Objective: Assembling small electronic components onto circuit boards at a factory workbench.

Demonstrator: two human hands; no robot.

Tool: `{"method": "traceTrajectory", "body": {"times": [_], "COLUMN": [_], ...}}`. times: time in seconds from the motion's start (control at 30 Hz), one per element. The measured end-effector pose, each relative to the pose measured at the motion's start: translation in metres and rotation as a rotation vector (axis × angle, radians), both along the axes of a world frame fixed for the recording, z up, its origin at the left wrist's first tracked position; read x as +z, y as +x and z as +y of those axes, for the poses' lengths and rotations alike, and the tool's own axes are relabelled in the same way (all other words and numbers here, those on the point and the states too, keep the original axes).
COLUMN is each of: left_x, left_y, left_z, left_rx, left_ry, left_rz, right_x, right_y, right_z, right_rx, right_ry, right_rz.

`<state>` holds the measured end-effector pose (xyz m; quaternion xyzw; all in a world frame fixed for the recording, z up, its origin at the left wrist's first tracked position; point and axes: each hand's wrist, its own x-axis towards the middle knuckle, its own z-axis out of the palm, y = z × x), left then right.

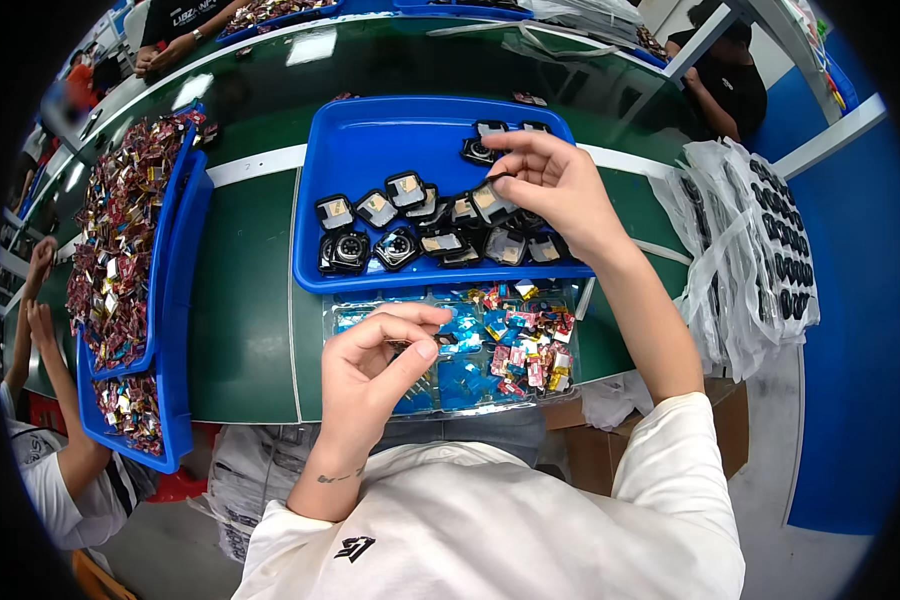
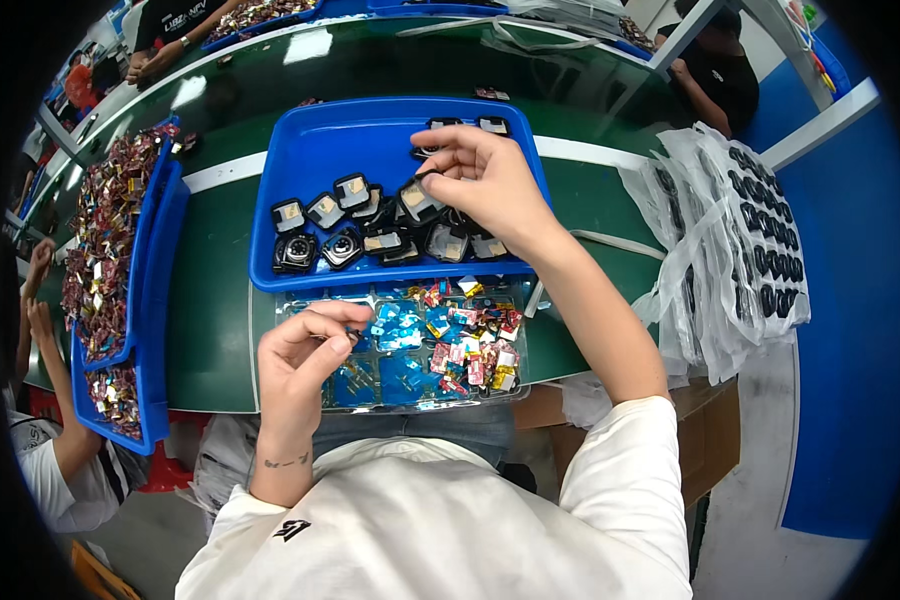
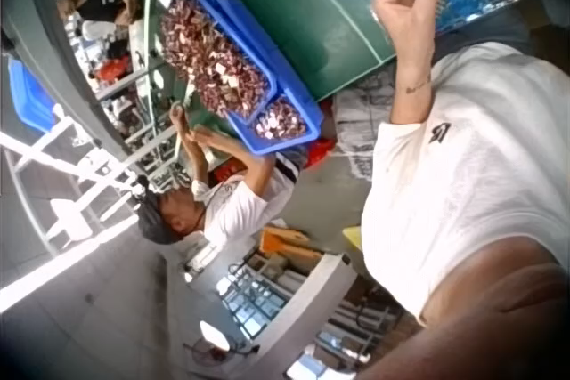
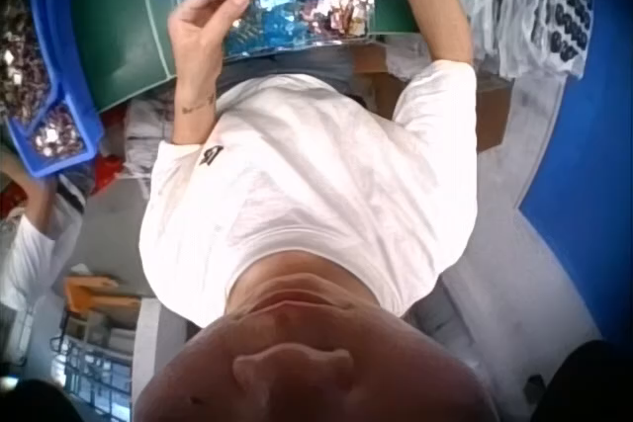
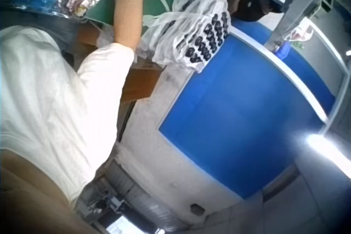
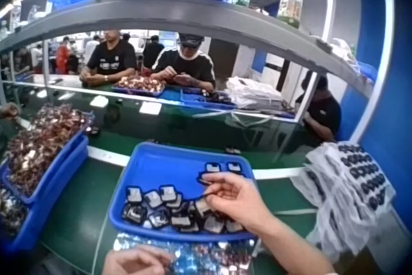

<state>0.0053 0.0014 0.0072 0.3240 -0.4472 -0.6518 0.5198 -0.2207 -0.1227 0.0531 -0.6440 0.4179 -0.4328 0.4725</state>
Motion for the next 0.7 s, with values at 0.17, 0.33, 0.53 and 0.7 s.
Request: {"method": "traceTrajectory", "body": {"times": [0.17,0.33,0.53,0.7], "left_x": [0.012,0.01,0.008,0.011], "left_y": [-0.014,-0.022,-0.021,-0.019], "left_z": [-0.006,-0.003,0.004,0.008], "left_rx": [0.136,0.16,0.249,0.294], "left_ry": [-0.243,-0.293,-0.239,-0.291], "left_rz": [-0.16,-0.18,-0.086,-0.215], "right_x": [-0.001,-0.016,-0.029,-0.039], "right_y": [0.006,0.006,0.03,0.042], "right_z": [0.066,0.102,0.126,0.124], "right_rx": [-0.053,-0.028,0.084,-0.17], "right_ry": [0.124,0.467,0.456,0.154], "right_rz": [-0.096,-0.808,-0.832,-0.512]}}
